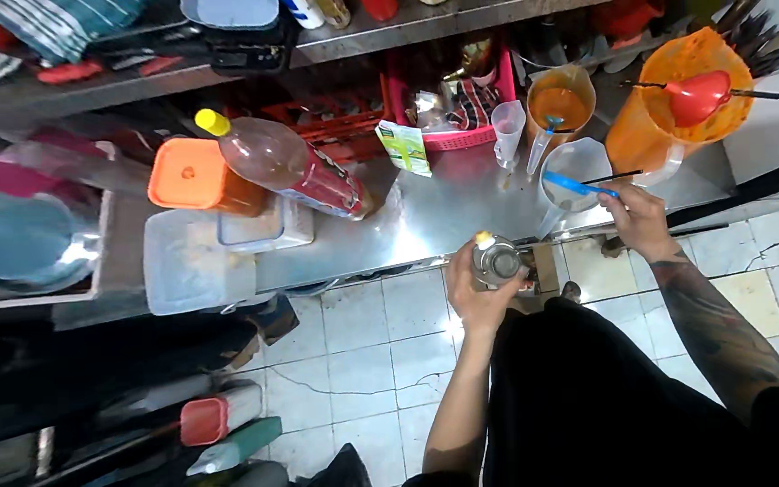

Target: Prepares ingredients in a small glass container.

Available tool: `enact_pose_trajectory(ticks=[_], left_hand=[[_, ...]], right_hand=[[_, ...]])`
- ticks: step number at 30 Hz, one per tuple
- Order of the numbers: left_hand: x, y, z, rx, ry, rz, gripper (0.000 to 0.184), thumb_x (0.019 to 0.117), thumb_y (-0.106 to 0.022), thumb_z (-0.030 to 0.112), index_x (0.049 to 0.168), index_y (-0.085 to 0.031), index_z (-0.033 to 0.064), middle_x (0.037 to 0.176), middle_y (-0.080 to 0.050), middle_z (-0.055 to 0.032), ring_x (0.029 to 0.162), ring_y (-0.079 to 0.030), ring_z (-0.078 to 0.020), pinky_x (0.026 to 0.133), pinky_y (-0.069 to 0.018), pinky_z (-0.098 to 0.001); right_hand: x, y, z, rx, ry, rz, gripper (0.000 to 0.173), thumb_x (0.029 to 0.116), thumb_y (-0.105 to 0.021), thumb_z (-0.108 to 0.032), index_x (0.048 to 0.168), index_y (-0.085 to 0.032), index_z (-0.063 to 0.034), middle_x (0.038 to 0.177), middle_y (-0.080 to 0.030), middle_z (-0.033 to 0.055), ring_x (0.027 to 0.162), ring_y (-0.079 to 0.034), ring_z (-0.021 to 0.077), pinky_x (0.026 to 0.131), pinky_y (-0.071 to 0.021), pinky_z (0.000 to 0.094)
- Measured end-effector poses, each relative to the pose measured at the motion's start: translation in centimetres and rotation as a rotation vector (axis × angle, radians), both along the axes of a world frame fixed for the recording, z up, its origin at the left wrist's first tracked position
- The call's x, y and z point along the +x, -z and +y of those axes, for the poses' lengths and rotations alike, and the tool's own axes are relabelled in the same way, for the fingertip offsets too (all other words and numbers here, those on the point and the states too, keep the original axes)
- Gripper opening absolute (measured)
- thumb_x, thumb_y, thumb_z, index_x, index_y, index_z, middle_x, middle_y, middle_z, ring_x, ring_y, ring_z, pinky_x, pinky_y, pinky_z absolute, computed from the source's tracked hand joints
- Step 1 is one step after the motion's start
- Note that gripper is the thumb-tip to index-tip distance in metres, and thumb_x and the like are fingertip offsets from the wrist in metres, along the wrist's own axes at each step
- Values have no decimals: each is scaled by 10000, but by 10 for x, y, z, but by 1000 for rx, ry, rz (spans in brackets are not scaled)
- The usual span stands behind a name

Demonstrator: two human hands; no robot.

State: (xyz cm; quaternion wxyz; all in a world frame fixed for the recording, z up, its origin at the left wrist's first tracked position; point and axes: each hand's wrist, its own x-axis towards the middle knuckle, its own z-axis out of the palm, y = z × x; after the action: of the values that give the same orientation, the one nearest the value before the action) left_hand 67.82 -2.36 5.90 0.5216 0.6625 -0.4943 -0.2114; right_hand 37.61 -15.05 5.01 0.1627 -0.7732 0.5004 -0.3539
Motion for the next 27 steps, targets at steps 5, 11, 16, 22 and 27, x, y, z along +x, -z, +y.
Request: enact_pose_trajectory(ticks=[5,11,16,22,27], left_hand=[[1,27,-10,107,12,15,898,626,-968,424,1402,-595,168,1377,-600,-36,1252,-591,-176,1003,-554,-418],[-6,45,-29,162,56,50,883,656,-964,381,1431,-574,216,1382,-590,-8,1241,-589,-160,1014,-546,-422],[-10,44,-34,172,99,32,901,656,-964,356,1451,-557,234,1396,-587,-17,1269,-570,-179,1037,-521,-436],[-10,41,-37,239,95,17,962,634,-976,317,1482,-524,276,1426,-568,-11,1277,-565,-211,1013,-530,-480],[-8,35,-38,248,103,51,938,634,-984,308,1462,-545,266,1429,-565,-14,1273,-567,-217,990,-545,-489]], right_hand=[[6,-12,30,52,129,-127,333,1073,-551,-228,1354,-637,-71,1085,-730,98,929,-739,156,833,-637,340],[4,-15,36,-205,62,-195,266,1039,-565,-61,1270,-671,20,1091,-727,139,949,-730,221,852,-632,410],[27,-63,59,-424,-124,-416,226,1069,-544,-170,1263,-661,-169,1061,-730,39,929,-739,211,799,-647,436],[36,-88,73,-602,-267,-248,256,1046,-577,-146,1295,-638,-150,1152,-718,36,1052,-722,198,870,-635,401],[40,-86,71,-606,-361,-79,222,1007,-643,-90,1229,-652,-73,1183,-715,98,1151,-693,228,968,-596,390]])
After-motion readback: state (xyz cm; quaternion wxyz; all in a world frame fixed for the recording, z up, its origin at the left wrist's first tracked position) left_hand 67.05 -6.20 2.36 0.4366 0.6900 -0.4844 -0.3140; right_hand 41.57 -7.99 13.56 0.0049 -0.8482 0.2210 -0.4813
